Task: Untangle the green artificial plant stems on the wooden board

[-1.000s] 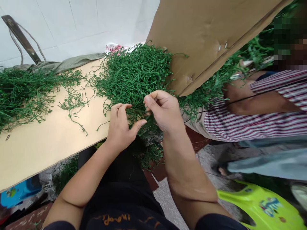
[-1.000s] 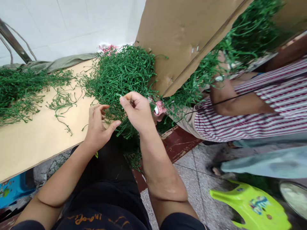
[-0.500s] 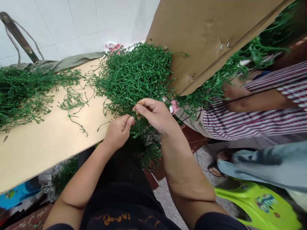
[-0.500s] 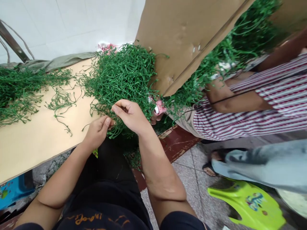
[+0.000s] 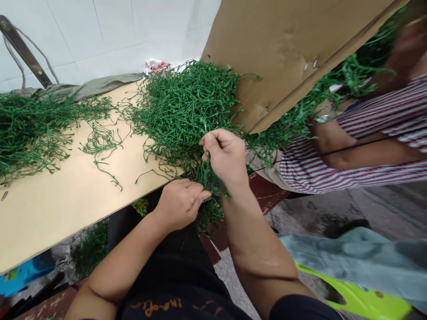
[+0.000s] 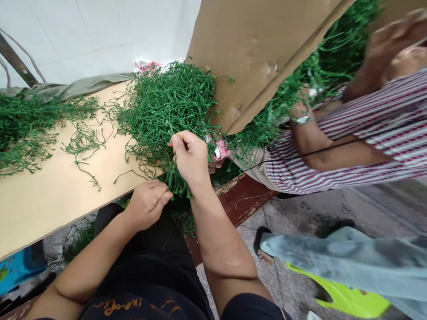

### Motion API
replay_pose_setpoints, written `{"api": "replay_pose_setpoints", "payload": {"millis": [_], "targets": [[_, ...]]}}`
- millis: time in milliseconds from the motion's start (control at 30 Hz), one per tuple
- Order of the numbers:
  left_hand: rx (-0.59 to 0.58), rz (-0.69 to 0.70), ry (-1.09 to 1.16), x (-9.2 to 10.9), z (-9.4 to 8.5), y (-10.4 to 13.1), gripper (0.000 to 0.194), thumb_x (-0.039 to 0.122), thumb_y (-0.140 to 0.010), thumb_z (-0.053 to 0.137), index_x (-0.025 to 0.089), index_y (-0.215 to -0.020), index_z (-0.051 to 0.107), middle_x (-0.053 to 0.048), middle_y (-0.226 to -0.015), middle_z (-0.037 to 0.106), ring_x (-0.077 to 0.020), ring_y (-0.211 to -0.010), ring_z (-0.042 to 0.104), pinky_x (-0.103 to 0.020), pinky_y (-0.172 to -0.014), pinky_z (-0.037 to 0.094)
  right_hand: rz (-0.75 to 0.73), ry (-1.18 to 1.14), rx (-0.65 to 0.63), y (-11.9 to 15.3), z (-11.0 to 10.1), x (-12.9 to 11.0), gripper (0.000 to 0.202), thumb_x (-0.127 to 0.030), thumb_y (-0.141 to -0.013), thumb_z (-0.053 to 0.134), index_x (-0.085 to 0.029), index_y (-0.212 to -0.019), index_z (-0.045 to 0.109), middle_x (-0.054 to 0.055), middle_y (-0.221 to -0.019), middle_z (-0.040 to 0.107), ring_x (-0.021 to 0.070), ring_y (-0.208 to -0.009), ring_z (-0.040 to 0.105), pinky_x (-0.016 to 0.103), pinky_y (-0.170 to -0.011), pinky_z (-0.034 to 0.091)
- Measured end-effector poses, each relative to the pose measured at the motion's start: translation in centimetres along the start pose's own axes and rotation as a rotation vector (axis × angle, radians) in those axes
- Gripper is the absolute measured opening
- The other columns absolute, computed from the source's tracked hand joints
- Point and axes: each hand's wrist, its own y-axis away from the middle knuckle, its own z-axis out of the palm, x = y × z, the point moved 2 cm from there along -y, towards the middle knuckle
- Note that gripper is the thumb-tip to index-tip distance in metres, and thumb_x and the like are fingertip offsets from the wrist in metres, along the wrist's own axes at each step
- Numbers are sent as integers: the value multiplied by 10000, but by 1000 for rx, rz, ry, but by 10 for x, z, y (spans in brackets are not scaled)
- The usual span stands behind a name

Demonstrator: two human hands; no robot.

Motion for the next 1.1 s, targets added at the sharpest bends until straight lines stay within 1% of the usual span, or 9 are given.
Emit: {"api": "replay_pose_setpoints", "payload": {"millis": [133,300,533,767,833,933,1000,1033,1100], "targets": [[45,22,-14,2,-8,-1,457,348,-922,168,177,-589,431,-17,-537,457,-123,-563,436,-271,-589,344,-15,0,44,-1,3,-4,377,-563,-775,510,-211,-643,494,-34,-533,408,76,-412,355,236,-390,307],[78,7,-60,1,-12,0,456,344,-921,174,180,-564,406,-6,-504,420,-115,-524,406,-268,-552,314,-34,30,66,-4,11,-6,355,-528,-804,486,-215,-639,479,-20,-568,431,95,-458,395,253,-435,342],[108,-36,-65,2,-17,1,462,351,-919,195,178,-532,379,3,-481,388,-101,-484,371,-253,-508,291,-157,95,101,-9,17,-3,318,-454,-836,464,-212,-629,459,16,-658,473,152,-659,482,287,-559,404],[119,-78,-88,2,-24,-1,486,346,-921,179,172,-522,395,7,-458,393,-96,-453,353,-255,-491,268,-254,158,150,-20,26,-2,324,-438,-860,405,-205,-640,449,6,-655,482,138,-659,501,284,-595,442],[110,16,-83,13,-22,4,482,319,-918,177,171,-537,433,-2,-465,438,-101,-461,375,-267,-505,266,-228,155,181,-30,23,8,306,-417,-855,420,-202,-640,454,1,-657,477,126,-633,497,270,-562,442],[5,336,5,33,-16,16,436,324,-898,219,180,-589,491,-3,-508,516,-110,-508,436,-284,-519,258,-73,64,337,-46,6,24,294,-402,-836,452,-199,-623,435,-28,-610,423,82,-490,413,232,-439,404],[-28,298,37,35,-15,20,428,342,-895,247,175,-571,472,4,-498,507,-104,-495,424,-284,-503,244,-8,-38,397,-51,-4,27,279,-400,-823,477,-198,-634,438,-48,-582,391,55,-423,337,207,-377,370],[-56,239,22,32,-16,19,440,325,-901,228,173,-569,473,0,-506,510,-106,-507,431,-280,-514,257,-18,-87,376,-52,-6,23,264,-399,-818,492,-199,-650,449,-54,-574,385,49,-414,322,197,-366,365],[-109,51,2,19,-18,14,465,324,-913,209,161,-569,475,-13,-535,519,-103,-533,440,-267,-559,309,-74,-175,298,-50,-7,10,249,-404,-808,519,-203,-671,464,-60,-557,375,46,-413,317,185,-363,370]]}}
